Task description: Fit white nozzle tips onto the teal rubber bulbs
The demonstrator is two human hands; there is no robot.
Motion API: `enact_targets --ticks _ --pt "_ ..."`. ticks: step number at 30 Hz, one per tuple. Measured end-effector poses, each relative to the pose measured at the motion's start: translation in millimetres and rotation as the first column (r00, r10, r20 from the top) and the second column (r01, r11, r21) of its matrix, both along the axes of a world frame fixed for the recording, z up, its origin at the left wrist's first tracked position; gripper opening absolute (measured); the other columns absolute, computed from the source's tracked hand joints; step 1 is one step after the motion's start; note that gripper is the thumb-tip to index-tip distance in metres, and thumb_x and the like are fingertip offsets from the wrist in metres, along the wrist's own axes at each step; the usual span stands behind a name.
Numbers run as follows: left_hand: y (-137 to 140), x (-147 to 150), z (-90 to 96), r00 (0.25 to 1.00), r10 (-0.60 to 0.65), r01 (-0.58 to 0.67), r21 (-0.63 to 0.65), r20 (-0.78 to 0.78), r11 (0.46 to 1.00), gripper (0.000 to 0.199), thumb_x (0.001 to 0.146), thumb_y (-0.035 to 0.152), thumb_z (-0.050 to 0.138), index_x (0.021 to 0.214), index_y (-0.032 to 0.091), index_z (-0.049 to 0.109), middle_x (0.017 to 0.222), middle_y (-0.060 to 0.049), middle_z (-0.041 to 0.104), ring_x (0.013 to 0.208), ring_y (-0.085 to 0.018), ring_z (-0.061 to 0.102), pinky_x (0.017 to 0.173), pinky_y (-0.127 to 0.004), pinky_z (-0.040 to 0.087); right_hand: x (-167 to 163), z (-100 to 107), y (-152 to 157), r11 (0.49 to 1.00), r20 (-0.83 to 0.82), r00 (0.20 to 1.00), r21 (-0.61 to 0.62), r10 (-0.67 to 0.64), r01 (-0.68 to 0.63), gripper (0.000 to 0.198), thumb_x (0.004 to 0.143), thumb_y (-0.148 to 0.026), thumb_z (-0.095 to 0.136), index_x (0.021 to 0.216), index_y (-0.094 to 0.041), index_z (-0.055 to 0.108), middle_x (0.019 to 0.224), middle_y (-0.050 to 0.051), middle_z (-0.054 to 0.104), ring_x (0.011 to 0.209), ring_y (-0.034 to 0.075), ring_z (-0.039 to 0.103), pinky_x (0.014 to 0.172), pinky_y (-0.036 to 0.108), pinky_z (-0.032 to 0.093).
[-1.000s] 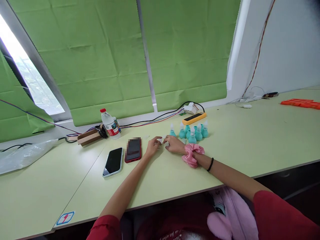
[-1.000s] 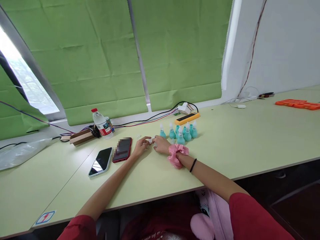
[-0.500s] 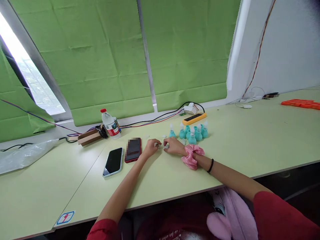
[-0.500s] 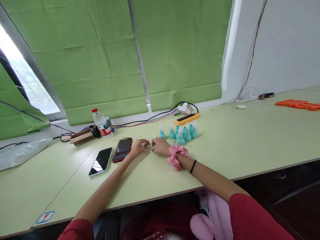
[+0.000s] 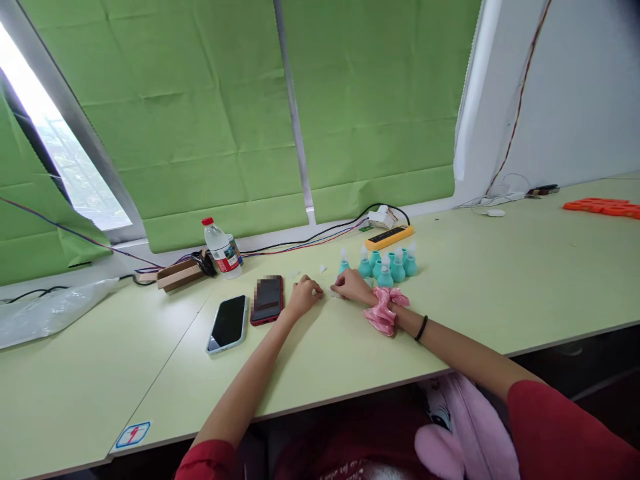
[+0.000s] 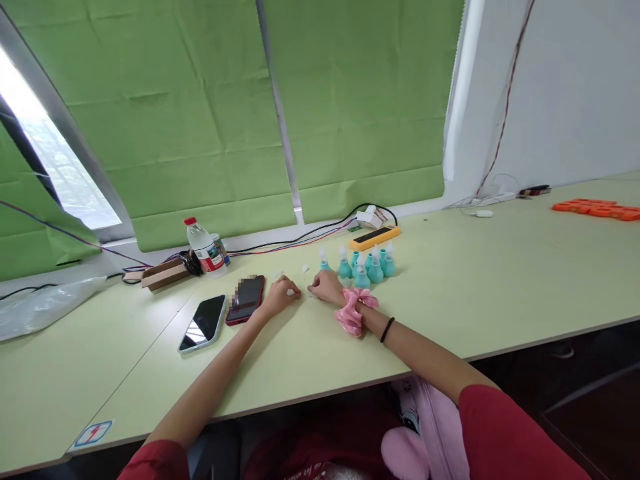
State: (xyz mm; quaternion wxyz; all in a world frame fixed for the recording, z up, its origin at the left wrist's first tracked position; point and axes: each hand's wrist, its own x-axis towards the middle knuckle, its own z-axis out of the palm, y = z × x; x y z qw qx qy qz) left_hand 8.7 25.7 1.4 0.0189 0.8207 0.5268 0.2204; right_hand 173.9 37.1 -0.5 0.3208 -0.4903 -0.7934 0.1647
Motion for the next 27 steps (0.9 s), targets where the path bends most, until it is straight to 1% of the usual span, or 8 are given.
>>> enact_targets --ticks 2,5,7,11,15,19,22,27 --pt "-6.0 5.2 2.3 0.999 0.021 -0.021 0.028 -0.028 0.999 0.014 0.066 0.015 0.052 0.072 0.017 0.065 0.076 -0.006 0.062 0.085 -0.021 0.051 0.076 -0.034 0.037 -1.1 -1.7 0.1 0.997 0.01 1.0 0.072 0.005 -0.005 0.02 0.07 -0.017 0.047 0.064 -0.011 0.065 0.049 0.004 0.06 0.05 0.012 0.055 0.058 0.02 0.042" --pt "-11.8 12.8 3.1 1.0 0.023 -0.022 0.075 -0.018 0.997 0.017 0.065 0.012 0.05 0.073 0.016 0.065 0.073 -0.007 0.063 0.084 -0.022 0.052 0.075 -0.034 0.037 -1.8 -5.6 3.5 0.983 0.043 0.999 0.185 0.011 -0.019 0.024 0.069 -0.009 0.044 0.079 -0.012 0.066 0.074 0.007 0.065 0.071 0.015 0.058 0.069 0.022 0.041" --pt "-12.9 15.6 2.2 0.999 0.01 -0.013 0.08 0.036 0.997 0.019 0.064 0.012 0.05 0.075 0.015 0.065 0.075 -0.007 0.064 0.079 -0.02 0.053 0.072 -0.031 0.039 -1.3 -8.1 6.0 0.979 0.098 0.994 0.195 0.037 -0.056 0.03 0.068 -0.005 0.041 0.081 -0.014 0.066 0.082 0.006 0.065 0.078 0.015 0.057 0.073 0.023 0.04" --pt "-10.5 14.4 -0.5 0.987 -0.039 0.032 0.048 0.154 0.998 0.022 0.064 0.011 0.049 0.078 0.015 0.065 0.074 -0.005 0.065 0.066 -0.015 0.055 0.065 -0.026 0.041 0.0 -8.5 6.0 0.978 0.144 0.981 0.142 0.13 -0.151 0.034 0.066 -0.004 0.039 0.083 -0.013 0.066 0.082 0.007 0.065 0.075 0.015 0.056 0.07 0.022 0.039" --pt "-5.8 9.9 -2.9 0.978 -0.088 0.081 0.046 0.191 0.996 0.025 0.062 0.007 0.046 0.076 0.014 0.065 0.069 -0.004 0.066 0.062 -0.013 0.055 0.063 -0.023 0.042 -0.7 -3.9 -0.6 0.965 0.117 0.962 0.056 0.248 -0.255 0.028 0.068 -0.016 0.046 0.089 -0.014 0.065 0.071 0.004 0.064 0.06 0.012 0.053 0.057 0.021 0.037" --pt "1.6 3.4 -5.3 0.965 -0.145 0.151 -0.011 0.22 0.988 0.028 0.057 0.004 0.046 0.075 0.013 0.065 0.07 -0.003 0.065 0.064 -0.013 0.057 0.064 -0.022 0.044 -0.1 -1.8 -3.0 0.945 0.126 0.947 0.102 0.297 -0.31 0.031 0.062 -0.019 0.053 0.09 -0.013 0.064 0.069 0.003 0.063 0.057 0.011 0.051 0.055 0.02 0.035" --pt "6.5 -2.2 -5.6 0.95 -0.159 0.178 -0.05 0.267 0.983 0.025 0.058 0.005 0.046 0.074 0.012 0.064 0.072 -0.004 0.065 0.066 -0.012 0.058 0.064 -0.022 0.045 3.0 -2.3 1.5 0.96 0.122 0.961 0.107 0.246 -0.259 0.027 0.062 -0.016 0.053 0.085 -0.012 0.065 0.072 0.005 0.064 0.06 0.012 0.051 0.056 0.02 0.035" --pt "4.6 -4.9 -2.8 0.974 -0.075 0.078 -0.005 0.215 0.997 0.02 0.064 0.013 0.048 0.074 0.015 0.065 0.073 -0.004 0.065 0.068 -0.014 0.057 0.067 -0.026 0.044 8.6 -1.7 9.9 0.985 0.127 0.979 0.043 0.16 -0.167 0.02 0.067 -0.021 0.053 0.076 -0.011 0.067 0.064 0.004 0.063 0.058 0.012 0.052 0.054 0.02 0.034"
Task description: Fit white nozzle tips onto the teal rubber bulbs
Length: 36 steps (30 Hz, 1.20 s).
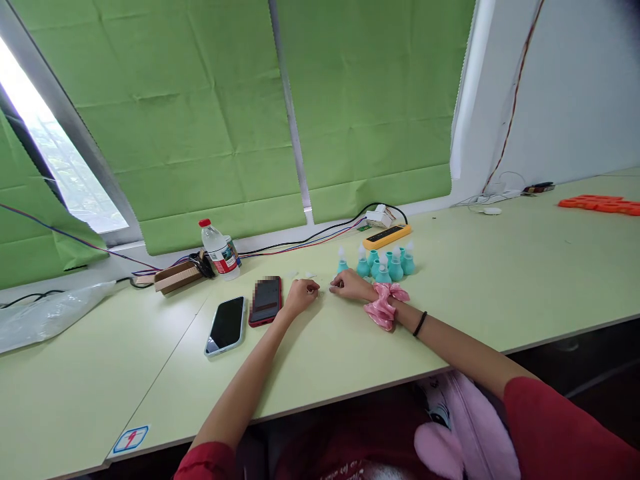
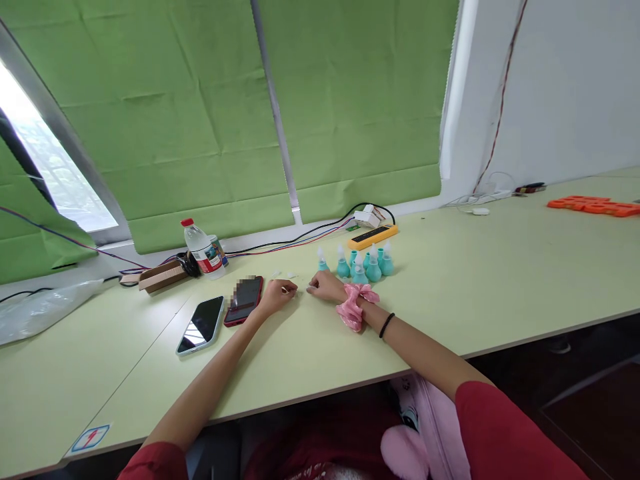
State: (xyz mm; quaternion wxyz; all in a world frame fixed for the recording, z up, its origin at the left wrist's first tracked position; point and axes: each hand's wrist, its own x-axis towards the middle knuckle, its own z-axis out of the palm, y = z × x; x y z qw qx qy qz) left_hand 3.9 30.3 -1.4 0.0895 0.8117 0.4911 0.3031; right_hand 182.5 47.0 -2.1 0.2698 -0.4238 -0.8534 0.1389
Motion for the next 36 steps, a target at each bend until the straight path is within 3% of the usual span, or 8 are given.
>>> enact_targets --ticks 6,14,20,27,36 --pt "-6.7 5.3 -0.6 0.98 0.039 -0.025 0.072 -0.194 0.997 0.018 0.062 0.021 0.053 0.073 0.016 0.067 0.07 -0.007 0.061 0.083 -0.022 0.05 0.071 -0.03 0.04 1.4 2.2 -0.7 0.999 0.004 0.999 0.037 0.039 -0.04 0.029 0.068 -0.024 0.052 0.093 -0.014 0.064 0.073 0.006 0.064 0.062 0.013 0.054 0.058 0.02 0.037" --pt "-6.5 2.3 6.1 0.975 -0.056 0.062 0.019 -0.216 0.998 0.013 0.061 0.019 0.056 0.07 0.019 0.066 0.074 -0.005 0.061 0.082 -0.021 0.049 0.073 -0.03 0.038 6.0 6.7 -3.0 0.974 0.1 0.973 0.073 0.208 -0.215 0.031 0.061 -0.015 0.052 0.088 -0.017 0.066 0.076 0.004 0.064 0.058 0.01 0.051 0.057 0.019 0.036" --pt "-4.1 -4.4 15.2 0.993 -0.097 0.087 -0.135 -0.071 0.987 0.015 0.059 0.019 0.057 0.069 0.018 0.068 0.069 -0.002 0.064 0.067 -0.014 0.053 0.065 -0.024 0.04 4.6 9.4 -7.6 0.963 0.112 0.957 0.013 0.266 -0.269 0.029 0.064 -0.015 0.047 0.086 -0.014 0.066 0.068 0.002 0.06 0.057 0.01 0.048 0.056 0.018 0.035" --pt "-0.8 -9.3 16.8 0.981 -0.093 0.13 -0.224 0.17 0.966 0.016 0.059 0.021 0.057 0.067 0.012 0.067 0.064 -0.004 0.064 0.058 -0.012 0.054 0.053 -0.021 0.042 2.7 9.2 -11.2 0.951 -0.005 0.953 -0.062 0.303 -0.303 0.023 0.062 -0.019 0.051 0.078 -0.013 0.066 0.07 0.001 0.059 0.057 0.009 0.047 0.054 0.017 0.035" --pt "-0.7 -7.8 13.0 0.893 -0.085 0.209 -0.24 0.441 0.948 0.017 0.053 0.022 0.066 0.065 0.01 0.064 0.066 -0.006 0.065 0.061 -0.014 0.059 0.06 -0.025 0.048 2.8 6.7 -5.7 0.941 -0.102 0.95 -0.141 0.295 -0.307 0.027 0.058 -0.023 0.058 0.081 -0.013 0.067 0.069 0.002 0.062 0.057 0.01 0.048 0.051 0.018 0.036"
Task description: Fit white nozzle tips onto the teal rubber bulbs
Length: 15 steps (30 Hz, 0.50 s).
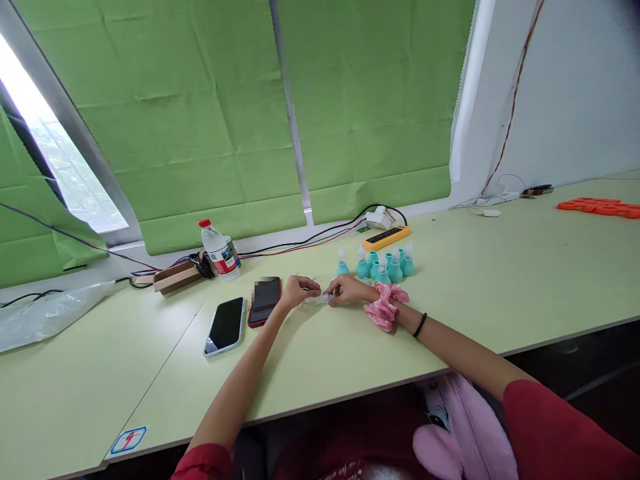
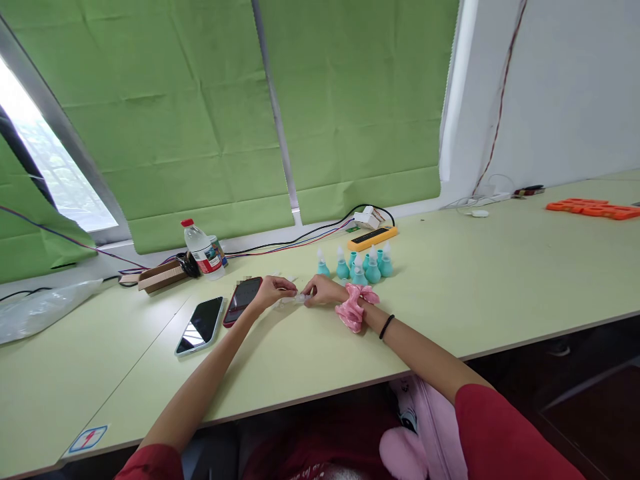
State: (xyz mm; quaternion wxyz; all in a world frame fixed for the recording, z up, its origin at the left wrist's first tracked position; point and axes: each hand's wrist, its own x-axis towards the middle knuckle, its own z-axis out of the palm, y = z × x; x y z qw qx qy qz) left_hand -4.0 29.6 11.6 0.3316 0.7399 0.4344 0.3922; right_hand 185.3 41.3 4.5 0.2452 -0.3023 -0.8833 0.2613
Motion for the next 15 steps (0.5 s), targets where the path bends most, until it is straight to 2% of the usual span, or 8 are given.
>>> enact_targets --ticks 4,15 --pt "-1.9 4.0 -1.4 0.999 -0.014 0.017 -0.045 0.046 0.999 0.02 0.051 0.024 0.068 0.065 0.009 0.064 0.066 -0.007 0.065 0.061 -0.015 0.059 0.06 -0.026 0.048 -1.0 -0.8 0.1 0.998 -0.018 0.999 -0.039 0.044 -0.045 0.027 0.057 -0.026 0.059 0.079 -0.012 0.067 0.068 0.003 0.063 0.055 0.009 0.047 0.049 0.018 0.036" --pt "-7.2 3.6 7.1 0.997 -0.071 0.071 -0.052 0.002 0.996 0.017 0.053 0.02 0.066 0.066 0.009 0.064 0.065 -0.006 0.065 0.06 -0.014 0.059 0.058 -0.024 0.048 0.2 0.1 0.9 0.99 -0.054 0.995 -0.11 0.081 -0.087 0.027 0.061 -0.029 0.057 0.076 -0.009 0.067 0.066 0.002 0.061 0.052 0.008 0.046 0.046 0.017 0.033"
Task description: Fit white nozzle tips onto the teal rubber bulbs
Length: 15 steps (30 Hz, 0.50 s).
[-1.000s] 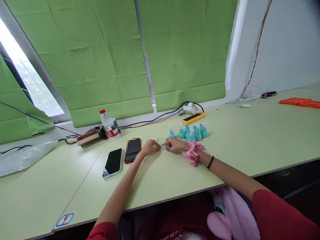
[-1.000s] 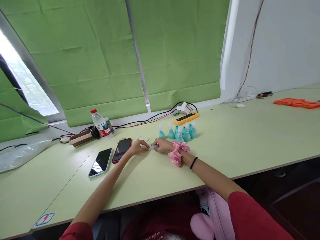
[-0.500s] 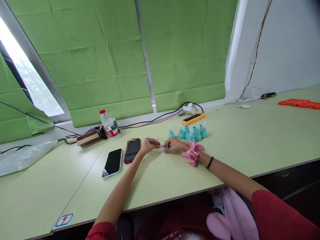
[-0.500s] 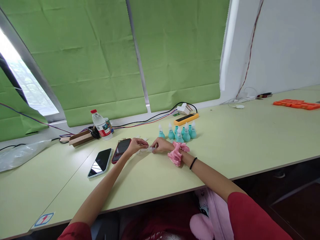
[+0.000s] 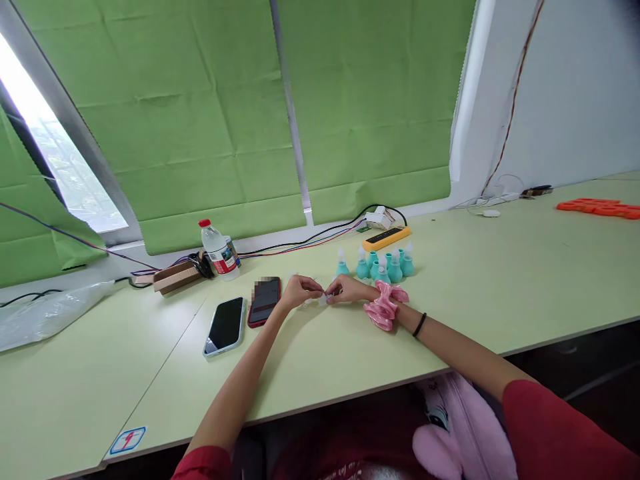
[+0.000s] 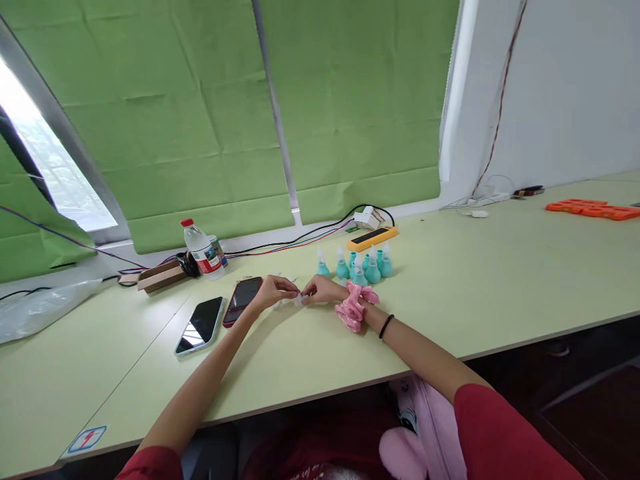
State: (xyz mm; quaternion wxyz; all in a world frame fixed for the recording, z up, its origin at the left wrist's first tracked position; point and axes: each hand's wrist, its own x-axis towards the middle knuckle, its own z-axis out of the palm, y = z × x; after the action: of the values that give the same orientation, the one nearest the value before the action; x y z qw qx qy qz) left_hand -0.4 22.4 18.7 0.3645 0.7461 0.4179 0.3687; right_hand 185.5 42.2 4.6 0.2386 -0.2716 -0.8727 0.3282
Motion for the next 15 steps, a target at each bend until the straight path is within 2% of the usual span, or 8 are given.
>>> enact_targets --ticks 7,15 --pt "1.5 1.0 -1.4 0.999 0.029 -0.028 -0.043 0.026 0.999 0.016 0.05 0.019 0.067 0.061 0.009 0.062 0.055 -0.003 0.062 0.05 -0.011 0.056 0.052 -0.022 0.046 -0.2 -1.6 1.0 1.0 -0.009 1.0 -0.026 -0.013 0.013 0.031 0.062 -0.029 0.058 0.083 -0.01 0.067 0.071 0.004 0.063 0.053 0.009 0.047 0.046 0.017 0.033" --pt "4.8 -1.5 -5.0 0.998 0.025 -0.022 -0.056 0.06 0.998 0.019 0.049 0.019 0.068 0.064 0.009 0.064 0.059 -0.004 0.064 0.054 -0.013 0.058 0.056 -0.024 0.047 -0.2 -3.3 1.7 0.999 -0.015 0.999 -0.021 -0.035 0.035 0.033 0.06 -0.032 0.06 0.084 -0.01 0.067 0.073 0.006 0.065 0.057 0.011 0.051 0.049 0.019 0.036"
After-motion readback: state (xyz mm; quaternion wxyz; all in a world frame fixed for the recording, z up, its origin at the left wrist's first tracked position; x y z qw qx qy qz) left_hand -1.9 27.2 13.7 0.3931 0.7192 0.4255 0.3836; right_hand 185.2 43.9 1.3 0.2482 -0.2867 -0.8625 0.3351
